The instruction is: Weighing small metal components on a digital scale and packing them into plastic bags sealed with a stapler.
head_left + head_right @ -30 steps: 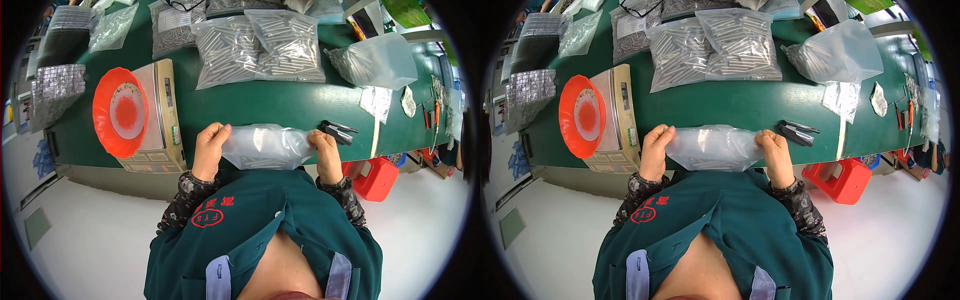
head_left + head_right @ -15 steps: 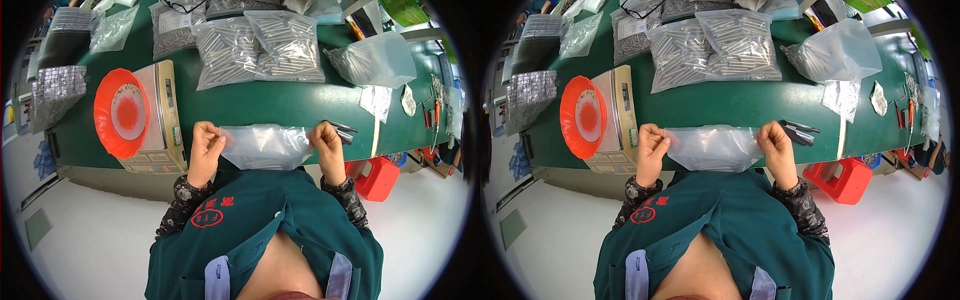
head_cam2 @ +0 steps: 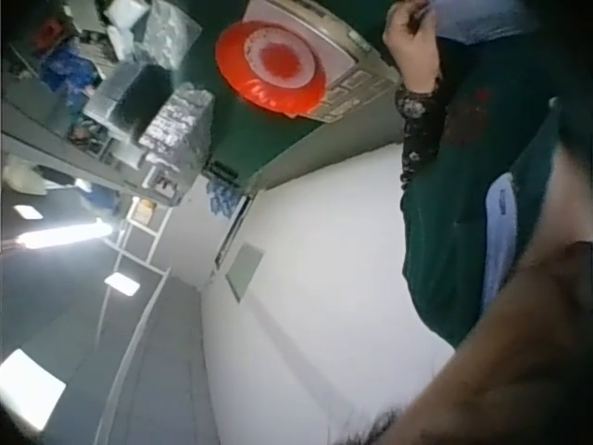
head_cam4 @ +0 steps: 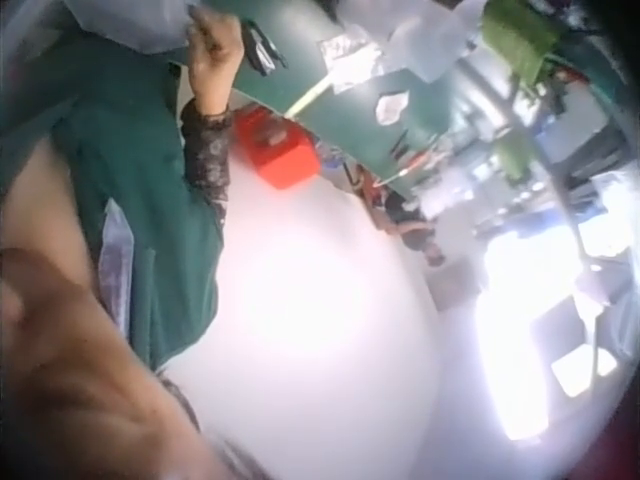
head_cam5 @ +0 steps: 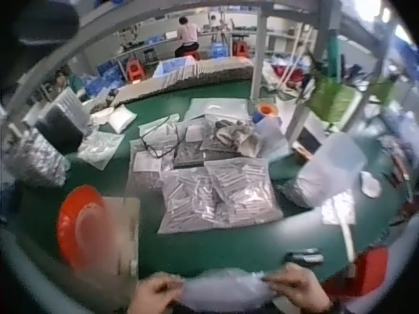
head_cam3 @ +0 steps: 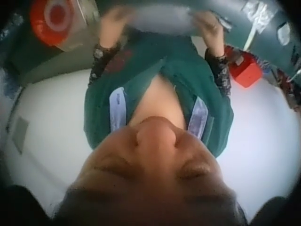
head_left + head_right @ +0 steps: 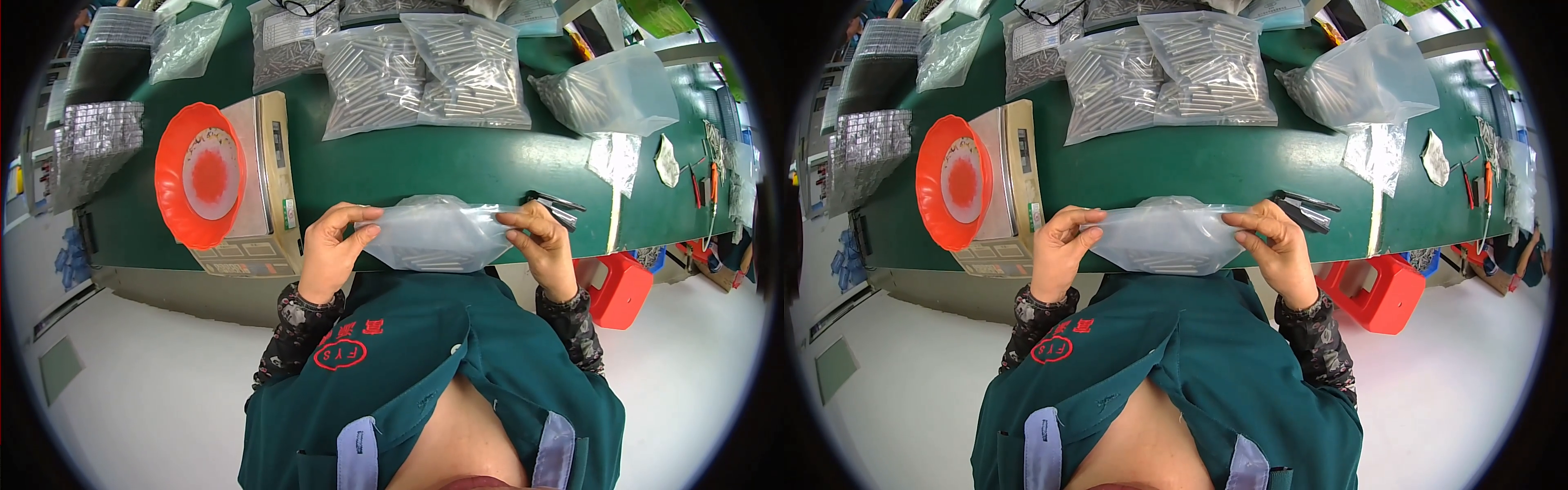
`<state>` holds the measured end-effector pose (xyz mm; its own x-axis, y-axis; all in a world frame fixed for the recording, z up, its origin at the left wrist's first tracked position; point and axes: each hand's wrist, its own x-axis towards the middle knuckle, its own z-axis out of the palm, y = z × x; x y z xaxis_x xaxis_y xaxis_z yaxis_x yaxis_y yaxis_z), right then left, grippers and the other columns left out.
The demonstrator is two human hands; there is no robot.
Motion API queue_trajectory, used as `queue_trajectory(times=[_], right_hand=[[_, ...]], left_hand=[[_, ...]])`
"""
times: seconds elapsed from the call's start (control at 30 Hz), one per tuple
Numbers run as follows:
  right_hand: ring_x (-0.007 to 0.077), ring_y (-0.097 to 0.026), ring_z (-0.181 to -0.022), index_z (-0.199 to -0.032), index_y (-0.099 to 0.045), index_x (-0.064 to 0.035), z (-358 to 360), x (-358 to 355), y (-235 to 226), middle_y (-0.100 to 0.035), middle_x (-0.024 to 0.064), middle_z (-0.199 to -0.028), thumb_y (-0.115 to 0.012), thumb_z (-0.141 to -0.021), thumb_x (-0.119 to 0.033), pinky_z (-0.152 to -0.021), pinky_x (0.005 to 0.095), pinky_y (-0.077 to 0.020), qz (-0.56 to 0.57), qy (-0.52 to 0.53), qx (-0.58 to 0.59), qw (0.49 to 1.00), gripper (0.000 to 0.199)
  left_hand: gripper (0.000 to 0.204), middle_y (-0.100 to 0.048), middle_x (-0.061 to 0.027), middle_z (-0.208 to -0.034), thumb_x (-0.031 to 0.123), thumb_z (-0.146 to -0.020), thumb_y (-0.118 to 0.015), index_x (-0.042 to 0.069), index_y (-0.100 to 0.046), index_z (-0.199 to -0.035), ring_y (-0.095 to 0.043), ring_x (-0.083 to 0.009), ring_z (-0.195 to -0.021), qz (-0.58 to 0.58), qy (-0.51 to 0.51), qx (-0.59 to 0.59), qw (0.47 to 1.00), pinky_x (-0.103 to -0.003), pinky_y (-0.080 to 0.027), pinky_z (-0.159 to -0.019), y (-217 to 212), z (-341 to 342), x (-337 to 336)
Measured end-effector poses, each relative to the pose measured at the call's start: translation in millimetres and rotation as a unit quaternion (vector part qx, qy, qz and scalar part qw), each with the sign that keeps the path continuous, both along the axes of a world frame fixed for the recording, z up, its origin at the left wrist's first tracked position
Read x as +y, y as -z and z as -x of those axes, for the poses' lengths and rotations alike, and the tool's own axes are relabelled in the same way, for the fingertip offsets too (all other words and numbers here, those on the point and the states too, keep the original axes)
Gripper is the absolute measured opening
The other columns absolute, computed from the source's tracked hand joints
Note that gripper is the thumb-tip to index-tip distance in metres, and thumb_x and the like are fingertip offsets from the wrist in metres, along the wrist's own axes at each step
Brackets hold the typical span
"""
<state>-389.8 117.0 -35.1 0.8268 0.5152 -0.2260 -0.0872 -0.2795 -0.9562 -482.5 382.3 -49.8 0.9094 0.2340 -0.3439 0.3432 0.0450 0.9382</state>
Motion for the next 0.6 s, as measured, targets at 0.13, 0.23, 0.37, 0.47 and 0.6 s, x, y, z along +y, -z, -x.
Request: queue_trajectory(times=[0.13, 0.23, 0.37, 0.47, 0.6], right_hand=[[0.0123, -0.043, -0.069, -0.096, -0.063, -0.0035, 2.5, -2.5, 1.5, -0.045, 0.0014, -0.072, -0.058, -0.070, 0.007, -0.064, 0.0221, -0.0374, 0.022, 0.007, -0.048, 0.999, 0.028], [0.0124, -0.042, -0.066, -0.098, -0.063, -0.0047, 4.9, -0.8, -1.9, -0.043, 0.0010, -0.069, -0.058, -0.069, 0.007, -0.062, 0.0225, -0.0369, 0.034, 0.011, -0.075, 0.997, 0.032], [0.0133, -0.041, -0.064, -0.101, -0.062, -0.0060, 6.4, 0.2, -4.5, -0.041, 0.0025, -0.067, -0.058, -0.068, 0.008, -0.060, 0.0233, -0.0371, 0.070, 0.009, -0.121, 0.990, 0.036], [0.0150, -0.042, -0.063, -0.100, -0.062, -0.0051, 6.7, 2.5, -6.4, -0.041, 0.0043, -0.066, -0.057, -0.068, 0.008, -0.059, 0.0242, -0.0375, 0.086, 0.015, -0.131, 0.988, 0.034], [0.0170, -0.043, -0.063, -0.093, -0.063, -0.0035, 9.9, 6.1, -13.7, -0.042, 0.0059, -0.065, -0.057, -0.068, 0.008, -0.058, 0.0254, -0.0380, 0.122, 0.015, -0.174, 0.977, 0.028]], left_hand=[[0.018, -0.061, -0.0058, -0.086, 0.004, -0.072, -0.065, 0.003, -0.063, -0.090, -0.056, -0.0143, -0.083, -0.053, 0.017, -0.064, 0.996, -0.027, -0.044, -0.078, 1.4, -0.6, 2.3], [0.018, -0.061, -0.0067, -0.082, 0.003, -0.070, -0.066, 0.004, -0.064, -0.088, -0.057, -0.0165, -0.080, -0.110, 0.041, -0.087, 0.989, -0.030, -0.044, -0.082, -2.3, -2.1, 4.3], [0.018, -0.061, -0.0068, -0.077, 0.003, -0.068, -0.066, 0.004, -0.065, -0.086, -0.058, -0.0186, -0.075, -0.196, 0.079, -0.126, 0.969, -0.034, -0.043, -0.088, -6.1, -4.4, 7.3], [0.018, -0.060, -0.0066, -0.076, -0.001, -0.068, -0.065, 0.002, -0.064, -0.086, -0.057, -0.0170, -0.074, -0.225, 0.097, -0.158, 0.956, -0.038, -0.041, -0.090, -7.9, -4.0, 9.2], [0.016, -0.059, -0.0063, -0.073, -0.001, -0.068, -0.065, 0.001, -0.063, -0.083, -0.056, -0.0167, -0.070, -0.245, 0.091, -0.172, 0.950, -0.041, -0.040, -0.091, -10.0, -4.1, 8.5]])
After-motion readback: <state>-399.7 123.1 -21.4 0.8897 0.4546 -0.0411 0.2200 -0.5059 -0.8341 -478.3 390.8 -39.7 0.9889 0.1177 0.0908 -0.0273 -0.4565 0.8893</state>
